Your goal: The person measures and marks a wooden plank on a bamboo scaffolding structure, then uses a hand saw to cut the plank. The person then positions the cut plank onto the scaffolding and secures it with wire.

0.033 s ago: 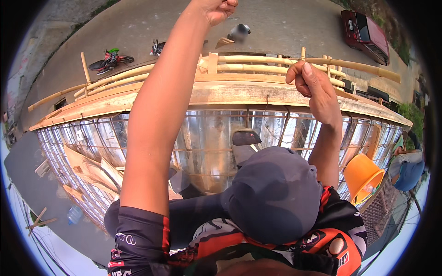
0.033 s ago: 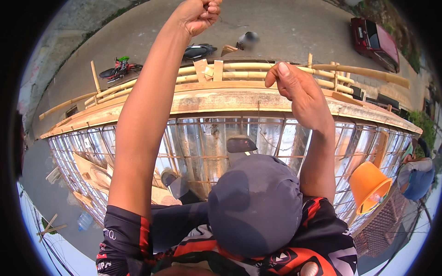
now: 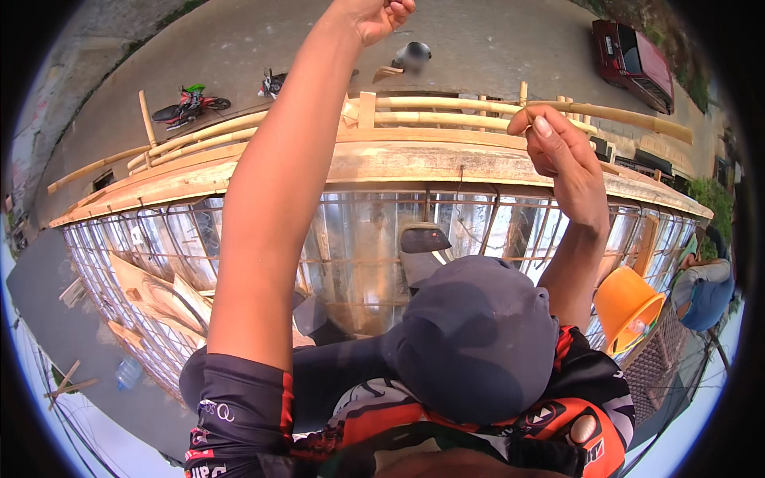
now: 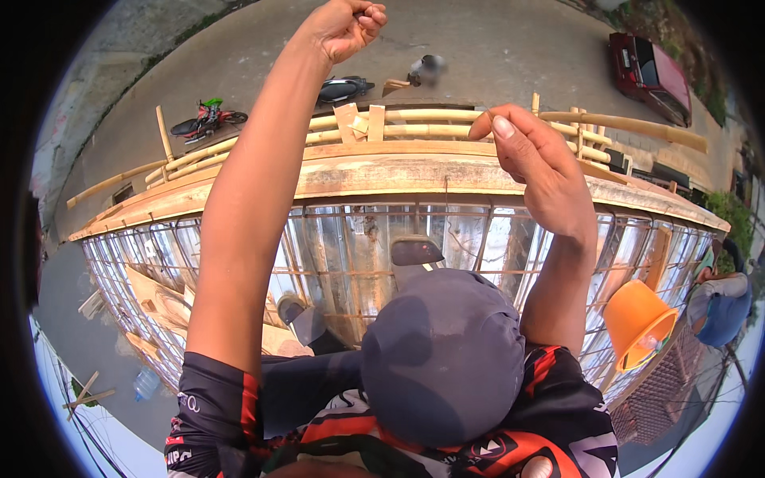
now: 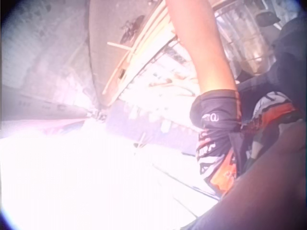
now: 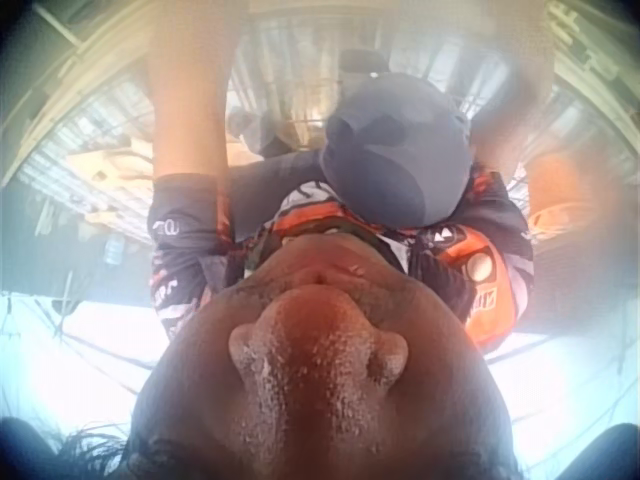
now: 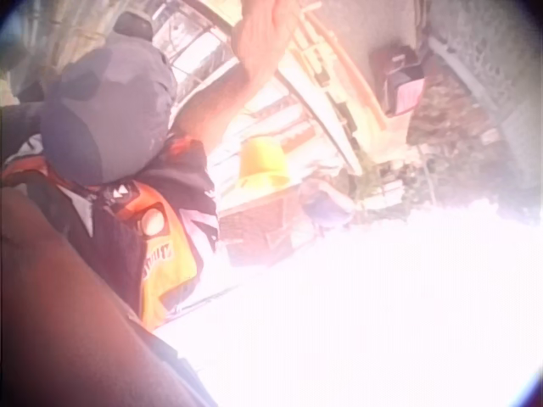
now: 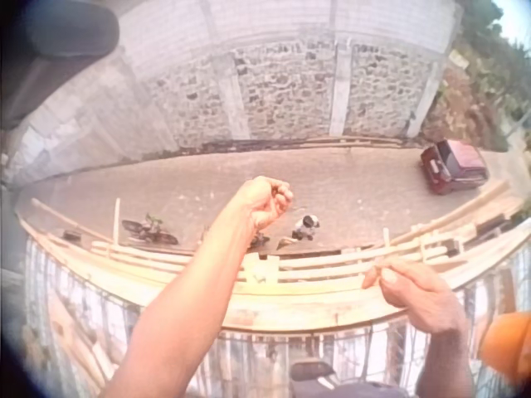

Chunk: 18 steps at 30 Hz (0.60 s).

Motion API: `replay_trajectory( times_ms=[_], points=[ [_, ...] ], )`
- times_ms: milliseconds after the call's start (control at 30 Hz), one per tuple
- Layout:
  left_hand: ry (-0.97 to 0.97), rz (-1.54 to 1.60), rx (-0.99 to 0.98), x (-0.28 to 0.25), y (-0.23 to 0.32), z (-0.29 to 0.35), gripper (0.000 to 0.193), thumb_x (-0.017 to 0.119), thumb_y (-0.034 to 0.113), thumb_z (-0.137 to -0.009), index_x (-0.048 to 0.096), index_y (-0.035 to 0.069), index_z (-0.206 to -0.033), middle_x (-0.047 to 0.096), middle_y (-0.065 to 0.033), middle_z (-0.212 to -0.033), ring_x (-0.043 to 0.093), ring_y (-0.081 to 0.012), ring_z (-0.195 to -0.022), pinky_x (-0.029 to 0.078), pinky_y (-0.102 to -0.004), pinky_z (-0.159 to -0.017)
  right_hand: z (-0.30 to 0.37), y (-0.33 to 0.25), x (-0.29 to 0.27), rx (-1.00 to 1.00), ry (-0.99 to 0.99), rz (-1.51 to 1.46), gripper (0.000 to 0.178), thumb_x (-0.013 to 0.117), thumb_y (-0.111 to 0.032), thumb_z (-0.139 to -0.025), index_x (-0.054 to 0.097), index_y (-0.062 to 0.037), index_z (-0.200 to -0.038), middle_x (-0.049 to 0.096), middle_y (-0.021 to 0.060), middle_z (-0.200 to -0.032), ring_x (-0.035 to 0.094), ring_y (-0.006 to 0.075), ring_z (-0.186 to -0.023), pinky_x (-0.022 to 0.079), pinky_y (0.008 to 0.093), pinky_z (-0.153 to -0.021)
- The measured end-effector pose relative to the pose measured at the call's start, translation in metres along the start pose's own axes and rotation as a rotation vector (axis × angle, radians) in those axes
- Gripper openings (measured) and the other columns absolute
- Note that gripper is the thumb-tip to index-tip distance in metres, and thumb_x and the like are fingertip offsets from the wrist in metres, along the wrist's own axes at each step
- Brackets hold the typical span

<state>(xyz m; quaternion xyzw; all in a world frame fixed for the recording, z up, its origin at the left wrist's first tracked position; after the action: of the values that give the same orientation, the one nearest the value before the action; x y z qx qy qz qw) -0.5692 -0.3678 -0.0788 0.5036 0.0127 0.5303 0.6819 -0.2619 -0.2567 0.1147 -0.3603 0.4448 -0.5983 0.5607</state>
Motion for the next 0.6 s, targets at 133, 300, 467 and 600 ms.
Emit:
replay_trajectory(
  times_ms=[133,300,467,600],
  points=[
    [0.144,0.15,-0.025,0.048,-0.054,0.019,0.059,0.028,0.038,-0.122,0.047,-0.016,-0.135,0.062,-0.0312,-0.132,0.068,-0.0453,-0.13,0.068,-0.0384,-0.101,-0.039,-0.02,0.003,-0.005,-0.046,-0.453,0.043,0.044,-0.022,-0.119,0.065,0.006,-0.144,0.031,-0.0093,-0.07,0.025,0.0031,-0.059,0.022,0.0236,-0.052],
    [-0.011,0.098,-0.083,0.129,-0.115,0.098,0.09,0.016,0.074,-0.114,0.054,-0.001,-0.146,0.069,-0.0167,-0.115,0.072,-0.0293,-0.115,0.056,-0.043,-0.1,-0.181,0.054,0.023,0.275,-0.045,-0.819,0.039,0.046,-0.025,-0.118,0.059,0.0061,-0.138,0.046,0.0005,-0.068,0.033,0.009,-0.047,0.031,0.0239,-0.042],
    [0.123,0.134,-0.105,0.119,-0.13,0.154,0.053,0.04,0.049,-0.12,0.06,0.001,-0.132,0.058,-0.0018,-0.086,0.062,-0.017,-0.081,0.052,-0.0367,-0.083,-0.256,0.144,0.032,0.378,0.002,-0.683,0.037,0.037,-0.004,-0.113,0.054,0.0129,-0.141,0.047,-0.0029,-0.073,0.04,0.0083,-0.061,0.034,0.0224,-0.052],
    [0.255,0.22,-0.072,0.085,-0.11,0.138,0.027,0.045,0.02,-0.119,0.059,-0.001,-0.126,0.041,0.0045,-0.071,0.034,-0.008,-0.059,0.038,-0.0303,-0.061,-0.237,0.164,0.059,0.461,0.117,-0.612,0.032,0.041,-0.021,-0.119,0.062,0.003,-0.12,0.067,0.0042,-0.084,0.067,0.0164,-0.085,0.056,0.0267,-0.069]
  ],
)
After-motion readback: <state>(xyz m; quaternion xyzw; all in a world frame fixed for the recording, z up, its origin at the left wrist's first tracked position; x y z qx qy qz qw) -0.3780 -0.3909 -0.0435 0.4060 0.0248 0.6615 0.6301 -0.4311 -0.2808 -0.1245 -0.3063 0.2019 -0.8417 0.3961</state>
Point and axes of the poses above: each hand's wrist, its own z-axis away from the middle knuckle, its own x-axis out of the palm, y = z × x, the point moved 10 cm from there along -z, towards the middle knuckle
